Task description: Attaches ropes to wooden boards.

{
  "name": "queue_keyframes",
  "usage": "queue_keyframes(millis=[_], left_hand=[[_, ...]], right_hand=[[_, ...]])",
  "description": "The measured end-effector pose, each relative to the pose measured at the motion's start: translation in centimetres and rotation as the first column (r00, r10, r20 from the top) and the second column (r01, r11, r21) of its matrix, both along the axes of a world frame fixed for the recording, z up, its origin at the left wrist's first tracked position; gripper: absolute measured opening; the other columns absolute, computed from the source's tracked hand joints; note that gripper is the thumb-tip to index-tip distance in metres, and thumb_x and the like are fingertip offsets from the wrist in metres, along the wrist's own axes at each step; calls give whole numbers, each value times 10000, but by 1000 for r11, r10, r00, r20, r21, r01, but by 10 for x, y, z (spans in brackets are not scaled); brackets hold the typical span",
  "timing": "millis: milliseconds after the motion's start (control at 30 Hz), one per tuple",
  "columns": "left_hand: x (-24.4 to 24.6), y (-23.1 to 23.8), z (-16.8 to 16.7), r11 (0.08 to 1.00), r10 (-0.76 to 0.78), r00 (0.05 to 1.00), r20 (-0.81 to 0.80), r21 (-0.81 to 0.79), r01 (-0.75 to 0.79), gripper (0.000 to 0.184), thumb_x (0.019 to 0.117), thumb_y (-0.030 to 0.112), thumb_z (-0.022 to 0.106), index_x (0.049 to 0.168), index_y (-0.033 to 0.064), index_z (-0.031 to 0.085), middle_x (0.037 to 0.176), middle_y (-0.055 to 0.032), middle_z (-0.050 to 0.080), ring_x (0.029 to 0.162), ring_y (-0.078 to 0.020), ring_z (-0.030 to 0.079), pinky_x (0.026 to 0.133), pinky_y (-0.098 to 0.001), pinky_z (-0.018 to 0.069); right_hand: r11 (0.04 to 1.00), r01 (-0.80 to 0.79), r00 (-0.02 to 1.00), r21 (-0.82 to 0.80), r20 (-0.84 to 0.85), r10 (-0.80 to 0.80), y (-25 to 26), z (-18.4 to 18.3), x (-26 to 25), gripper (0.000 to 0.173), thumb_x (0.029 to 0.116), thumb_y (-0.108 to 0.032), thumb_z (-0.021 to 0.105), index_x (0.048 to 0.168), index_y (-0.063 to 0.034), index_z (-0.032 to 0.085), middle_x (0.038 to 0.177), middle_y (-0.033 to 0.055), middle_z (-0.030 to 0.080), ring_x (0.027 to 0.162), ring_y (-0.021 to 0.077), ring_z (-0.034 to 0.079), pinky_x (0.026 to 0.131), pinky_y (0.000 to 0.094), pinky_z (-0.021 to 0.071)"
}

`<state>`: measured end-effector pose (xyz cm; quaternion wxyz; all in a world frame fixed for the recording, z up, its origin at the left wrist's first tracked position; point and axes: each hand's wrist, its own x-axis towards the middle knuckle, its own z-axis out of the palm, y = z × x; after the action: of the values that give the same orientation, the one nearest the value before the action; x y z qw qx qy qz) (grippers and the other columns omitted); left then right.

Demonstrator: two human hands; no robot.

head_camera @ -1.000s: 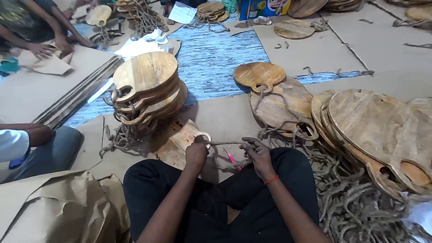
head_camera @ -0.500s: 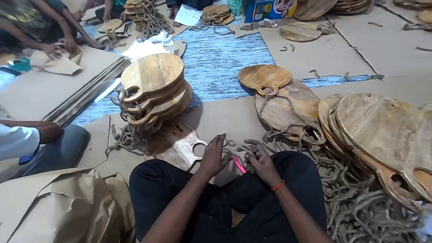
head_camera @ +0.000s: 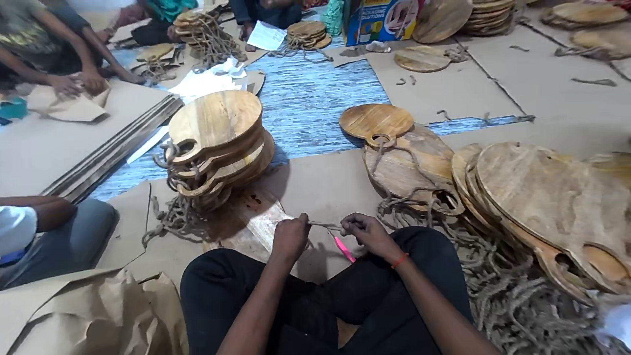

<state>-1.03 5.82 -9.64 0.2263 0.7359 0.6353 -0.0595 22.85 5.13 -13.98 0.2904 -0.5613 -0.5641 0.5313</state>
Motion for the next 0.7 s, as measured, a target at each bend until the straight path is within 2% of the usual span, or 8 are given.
queue_keyframes(millis=[67, 167, 267, 333, 400, 467, 600, 700], left_hand=[[-3, 2, 3, 997, 31, 999, -15, -77, -32, 363, 1105, 346, 435, 1271, 92, 634, 1076, -166, 731, 1082, -352, 696, 975, -549, 508], [-5, 1, -1, 993, -19, 996, 90, -115, 29, 426, 1063, 355, 539, 1394, 90, 587, 1220, -165, 693, 1171, -352, 653, 1039, -564, 473], [6, -8, -10, 989, -145, 944, 295, 37, 140, 671, 981, 437, 661, 1521, 85, 473, 1424, -162, 585, 1310, -332, 570, 1122, -558, 421], [22, -16, -3, 981, -188, 915, 356, 31, 189, 677, 996, 429, 643, 1534, 64, 452, 1476, -167, 553, 1357, -326, 538, 1162, -535, 385], [33, -18, 3, 980, -152, 901, 407, -54, 190, 625, 1027, 357, 613, 1540, 48, 436, 1361, -199, 631, 1245, -351, 622, 1108, -552, 440], [34, -20, -3, 973, -32, 848, 529, -180, 148, 637, 1046, 311, 593, 1578, 58, 349, 1142, -232, 700, 1014, -384, 702, 956, -578, 535], [35, -29, -11, 887, 338, 567, 751, -456, 76, 705, 1064, 235, 556, 1612, 30, 162, 1125, -246, 649, 845, -296, 689, 791, -463, 586], [32, -31, -18, 772, 569, 313, 761, -625, 117, 490, 1103, 328, 420, 1456, -11, 402, 1043, -151, 667, 828, -200, 679, 766, -395, 588]], right_hand=[[997, 73, 997, -21, 29, -72, 6, -4, -1, 314, 1085, -288, 515, 1034, -37, 697, 718, 31, 637, 559, 112, 537, 558, 287, 454], [993, 119, 986, -7, 115, -118, 14, -6, -7, 359, 1097, -323, 477, 1030, -37, 685, 681, 48, 614, 546, 140, 562, 567, 320, 498], [999, -20, 972, 33, 234, 11, 18, -9, -18, 303, 1089, -321, 488, 1169, -80, 655, 699, 64, 608, 590, 192, 593, 625, 404, 532], [987, -148, 952, 63, 280, 124, 13, -12, -26, 317, 1074, -295, 464, 1263, -97, 624, 740, 93, 612, 650, 247, 604, 679, 473, 522], [972, -214, 945, 97, 272, 180, 7, -15, -31, 380, 1027, -201, 443, 1356, -65, 579, 894, 163, 683, 777, 319, 668, 765, 543, 542], [971, -182, 962, 157, 233, 143, 2, -24, -30, 415, 1025, -221, 453, 1402, -77, 552, 852, 139, 678, 706, 292, 651, 702, 527, 546], [957, -92, 991, 275, 119, 61, -1, -22, -31, 426, 993, -205, 508, 1380, -40, 574, 648, 43, 605, 518, 184, 545, 541, 435, 493], [939, -136, 989, 315, 100, 109, -5, -10, -31, 407, 986, -133, 552, 1364, 17, 578, 693, 92, 656, 570, 231, 610, 592, 477, 529]])
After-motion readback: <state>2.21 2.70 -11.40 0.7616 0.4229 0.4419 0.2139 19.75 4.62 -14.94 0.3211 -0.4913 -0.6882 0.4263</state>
